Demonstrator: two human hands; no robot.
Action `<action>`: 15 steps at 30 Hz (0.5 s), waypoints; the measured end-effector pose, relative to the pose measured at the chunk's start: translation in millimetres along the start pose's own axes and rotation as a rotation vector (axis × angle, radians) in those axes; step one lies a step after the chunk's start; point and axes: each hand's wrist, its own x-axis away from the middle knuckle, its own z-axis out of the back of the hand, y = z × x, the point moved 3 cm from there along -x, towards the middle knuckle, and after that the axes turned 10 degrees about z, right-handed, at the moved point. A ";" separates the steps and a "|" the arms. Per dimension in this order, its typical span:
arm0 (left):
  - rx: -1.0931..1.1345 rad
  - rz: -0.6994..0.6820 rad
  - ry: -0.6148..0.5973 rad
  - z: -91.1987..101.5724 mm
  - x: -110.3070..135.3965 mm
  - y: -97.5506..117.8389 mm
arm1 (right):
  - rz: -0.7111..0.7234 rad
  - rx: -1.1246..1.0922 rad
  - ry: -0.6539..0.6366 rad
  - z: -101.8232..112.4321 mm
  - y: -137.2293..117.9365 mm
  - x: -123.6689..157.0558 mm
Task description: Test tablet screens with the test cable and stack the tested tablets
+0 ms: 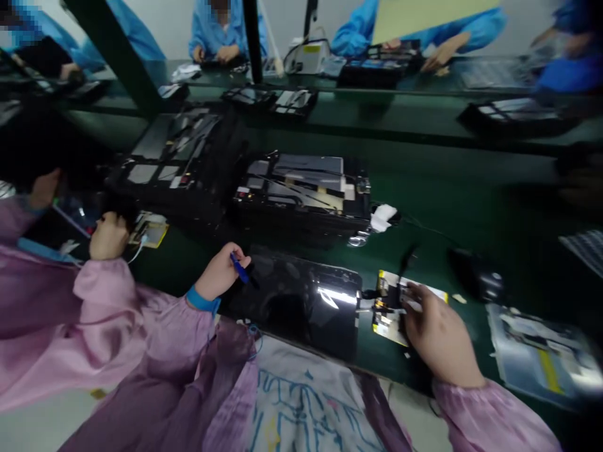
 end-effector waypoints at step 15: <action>0.364 -0.157 0.006 -15.1 -9.8 -4.9 | 0.052 -0.383 0.036 58.5 -84.9 -13.2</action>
